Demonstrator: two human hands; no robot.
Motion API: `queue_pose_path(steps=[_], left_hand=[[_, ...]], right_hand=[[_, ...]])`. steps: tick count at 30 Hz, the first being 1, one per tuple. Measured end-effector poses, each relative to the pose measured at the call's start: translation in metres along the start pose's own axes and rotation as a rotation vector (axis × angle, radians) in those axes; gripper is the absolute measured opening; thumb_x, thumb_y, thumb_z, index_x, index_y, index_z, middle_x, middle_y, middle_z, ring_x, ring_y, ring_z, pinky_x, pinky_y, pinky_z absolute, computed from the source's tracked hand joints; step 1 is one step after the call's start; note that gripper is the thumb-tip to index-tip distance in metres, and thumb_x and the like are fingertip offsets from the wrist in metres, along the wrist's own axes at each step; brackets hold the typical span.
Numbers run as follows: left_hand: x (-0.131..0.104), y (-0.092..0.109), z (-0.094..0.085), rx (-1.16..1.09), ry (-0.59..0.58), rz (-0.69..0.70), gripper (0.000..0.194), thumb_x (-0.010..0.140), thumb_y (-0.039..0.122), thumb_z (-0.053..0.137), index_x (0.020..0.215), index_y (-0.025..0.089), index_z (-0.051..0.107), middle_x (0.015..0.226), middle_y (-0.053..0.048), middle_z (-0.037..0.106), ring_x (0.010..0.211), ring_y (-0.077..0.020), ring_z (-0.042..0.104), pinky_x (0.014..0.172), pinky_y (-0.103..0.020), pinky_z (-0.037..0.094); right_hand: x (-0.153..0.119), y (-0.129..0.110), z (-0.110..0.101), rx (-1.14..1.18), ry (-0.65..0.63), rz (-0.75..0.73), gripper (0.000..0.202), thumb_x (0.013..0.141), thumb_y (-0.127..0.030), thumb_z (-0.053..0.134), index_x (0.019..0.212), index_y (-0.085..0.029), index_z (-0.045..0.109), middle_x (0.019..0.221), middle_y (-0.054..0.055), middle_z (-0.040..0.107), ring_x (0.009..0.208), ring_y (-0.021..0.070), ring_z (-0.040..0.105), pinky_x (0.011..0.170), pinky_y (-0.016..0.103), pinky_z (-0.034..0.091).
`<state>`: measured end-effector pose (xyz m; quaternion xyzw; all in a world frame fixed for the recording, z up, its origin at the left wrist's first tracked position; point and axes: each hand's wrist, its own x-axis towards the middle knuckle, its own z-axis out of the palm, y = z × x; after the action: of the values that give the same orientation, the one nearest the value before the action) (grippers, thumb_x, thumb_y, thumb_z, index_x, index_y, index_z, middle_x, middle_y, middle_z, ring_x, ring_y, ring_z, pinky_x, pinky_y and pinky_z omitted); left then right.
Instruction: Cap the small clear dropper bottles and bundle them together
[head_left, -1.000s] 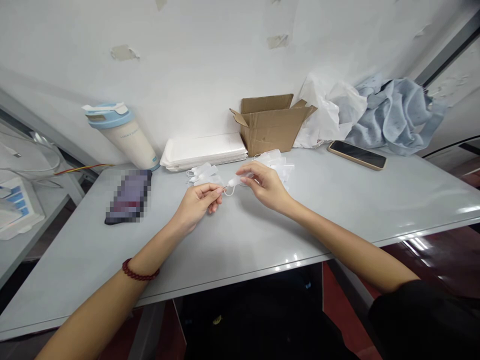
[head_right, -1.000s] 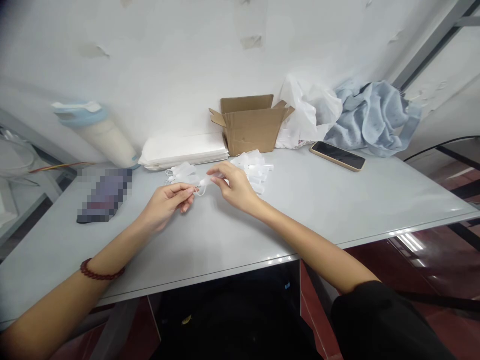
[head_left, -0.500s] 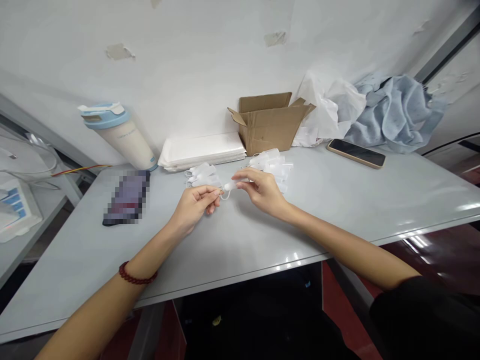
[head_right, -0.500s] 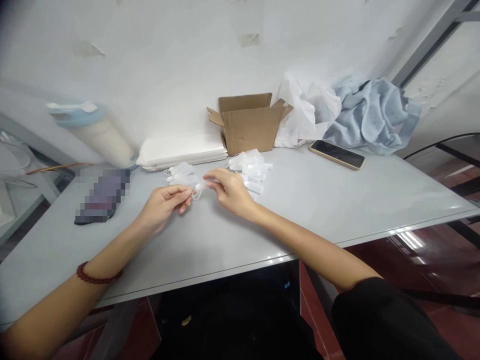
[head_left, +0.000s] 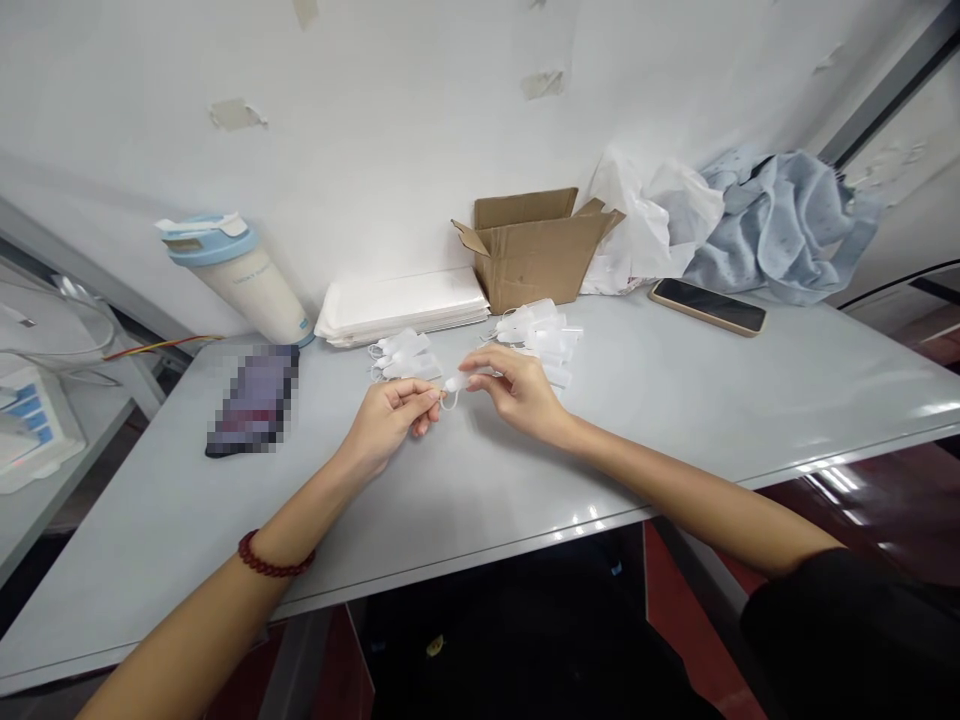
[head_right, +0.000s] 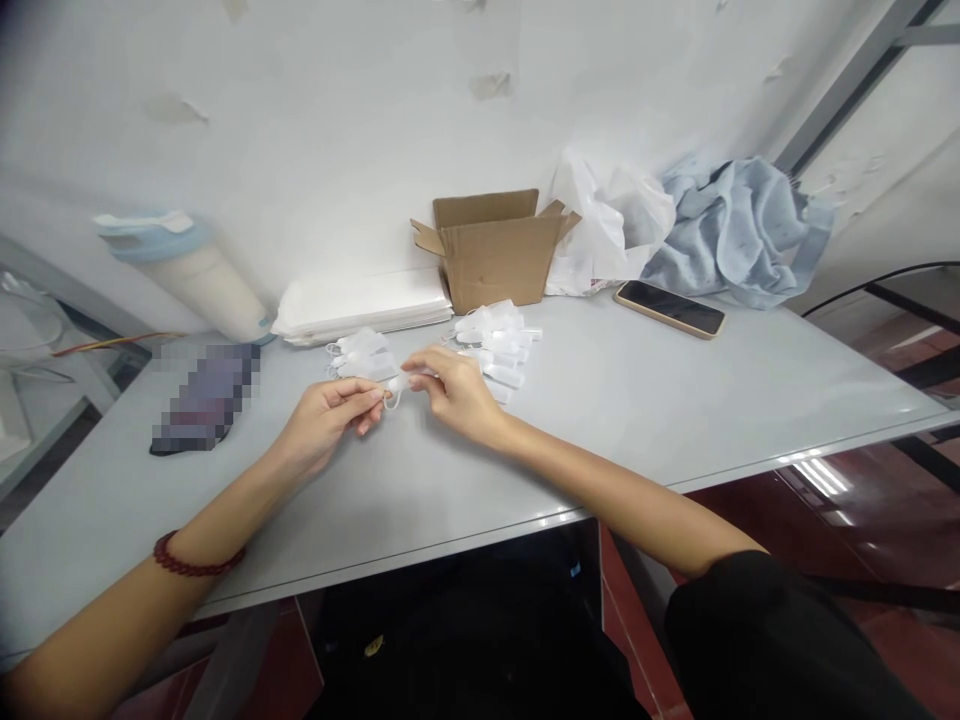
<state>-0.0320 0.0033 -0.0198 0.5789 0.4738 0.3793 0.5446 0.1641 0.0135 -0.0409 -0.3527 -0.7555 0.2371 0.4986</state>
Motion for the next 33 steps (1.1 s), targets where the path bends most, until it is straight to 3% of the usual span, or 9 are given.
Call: queue_pose_path(steps=[6, 9, 15, 24, 33], left_hand=[[-0.001, 0.006, 0.002, 0.006, -0.003, 0.027, 0.021, 0.075, 0.034, 0.070, 0.070, 0.014, 0.067, 0.059, 0.000, 0.059, 0.046, -0.0083, 0.046, 0.048, -0.024, 0.037], [-0.004, 0.012, 0.004, 0.046, 0.022, 0.102, 0.020, 0.078, 0.035, 0.068, 0.075, 0.015, 0.068, 0.060, 0.001, 0.060, 0.047, -0.0088, 0.048, 0.049, -0.024, 0.039], [-0.005, 0.016, 0.003, 0.113, 0.096, 0.160, 0.021, 0.081, 0.035, 0.065, 0.077, 0.015, 0.069, 0.060, 0.001, 0.060, 0.047, -0.0086, 0.048, 0.049, -0.024, 0.039], [0.000, 0.012, 0.000, 0.063, 0.150, 0.086, 0.022, 0.074, 0.035, 0.070, 0.079, 0.014, 0.070, 0.059, 0.001, 0.060, 0.047, -0.0090, 0.048, 0.048, -0.024, 0.038], [-0.001, 0.011, 0.001, 0.171, 0.140, 0.064, 0.018, 0.072, 0.033, 0.068, 0.069, 0.015, 0.066, 0.055, 0.001, 0.059, 0.044, -0.0087, 0.047, 0.047, -0.023, 0.039]], right_hand=[[0.004, -0.010, -0.003, 0.030, -0.013, 0.080, 0.012, 0.089, -0.023, 0.055, 0.093, -0.018, 0.064, 0.096, 0.007, 0.067, 0.088, 0.0168, 0.063, 0.066, 0.029, 0.056], [0.008, -0.016, -0.007, 0.058, 0.045, 0.135, 0.020, 0.088, -0.035, 0.060, 0.096, -0.017, 0.062, 0.095, 0.007, 0.067, 0.085, 0.0158, 0.064, 0.068, 0.028, 0.056], [0.010, -0.017, -0.011, 0.160, -0.076, 0.349, 0.041, 0.085, -0.054, 0.058, 0.095, -0.014, 0.059, 0.058, -0.003, 0.057, 0.047, 0.0103, 0.056, 0.048, 0.023, 0.044], [0.010, -0.015, -0.011, 0.164, -0.091, 0.351, 0.036, 0.087, -0.049, 0.057, 0.093, -0.014, 0.061, 0.052, -0.004, 0.056, 0.046, 0.0096, 0.053, 0.049, 0.023, 0.041], [0.004, -0.009, -0.005, 0.141, -0.182, 0.369, 0.020, 0.088, -0.032, 0.056, 0.094, -0.014, 0.062, 0.049, -0.006, 0.053, 0.044, 0.0096, 0.050, 0.051, 0.023, 0.041]])
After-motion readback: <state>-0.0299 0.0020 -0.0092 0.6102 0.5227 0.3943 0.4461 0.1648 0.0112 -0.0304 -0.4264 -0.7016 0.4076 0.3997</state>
